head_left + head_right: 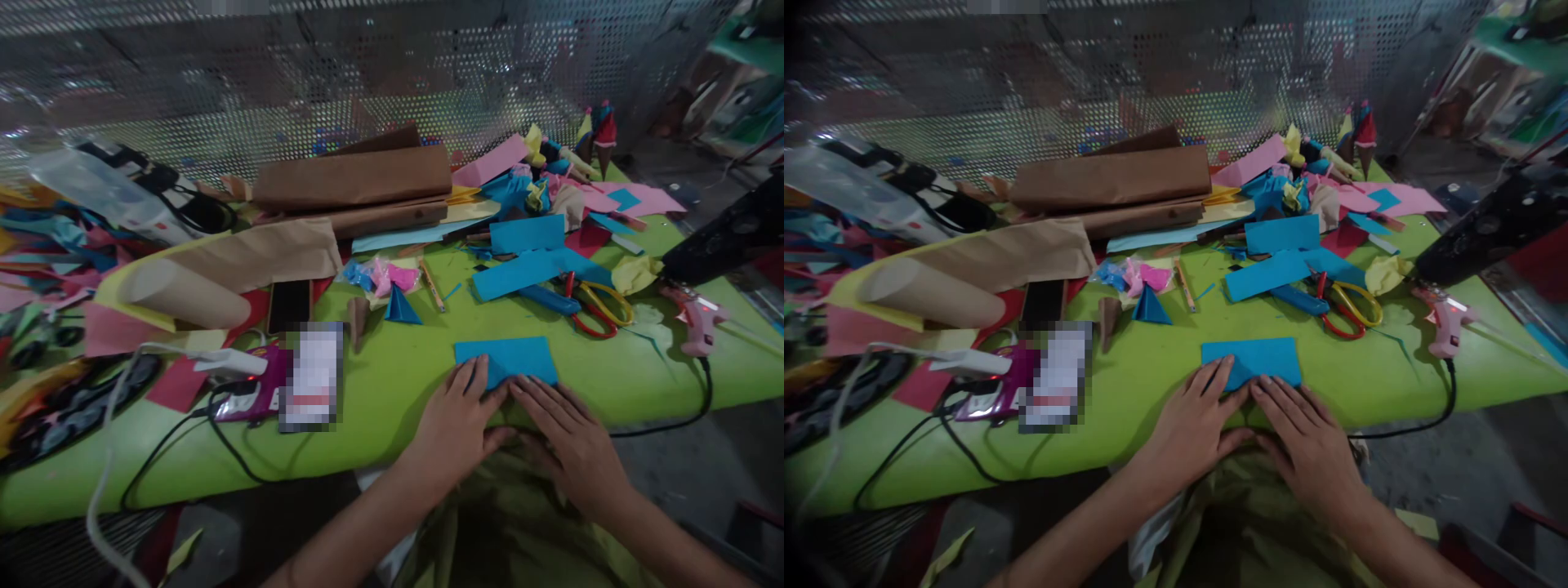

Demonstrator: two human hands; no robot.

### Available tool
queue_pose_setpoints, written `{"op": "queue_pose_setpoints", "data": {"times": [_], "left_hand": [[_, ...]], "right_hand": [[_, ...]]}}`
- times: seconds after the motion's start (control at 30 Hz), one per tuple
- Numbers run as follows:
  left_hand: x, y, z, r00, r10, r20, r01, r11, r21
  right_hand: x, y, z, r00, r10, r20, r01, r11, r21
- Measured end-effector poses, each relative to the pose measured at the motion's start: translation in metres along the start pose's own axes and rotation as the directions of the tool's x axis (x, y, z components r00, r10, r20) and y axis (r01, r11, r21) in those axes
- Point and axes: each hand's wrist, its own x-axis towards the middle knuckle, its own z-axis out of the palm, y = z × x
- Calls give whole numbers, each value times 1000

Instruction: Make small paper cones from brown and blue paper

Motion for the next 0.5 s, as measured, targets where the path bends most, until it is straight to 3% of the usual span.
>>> {"op": "queue_pose_setpoints", "data": {"times": [0.2,0.5], "left_hand": [[-17,-10,3,1000,18,-6,-17,1000,24],[-50,-25,2,997,-58,-43,62,994,87]], "right_hand": [[-17,18,-5,1000,24,12,-23,997,-78],[-16,20,-1,1000,8,-14,-9,998,-58]]}}
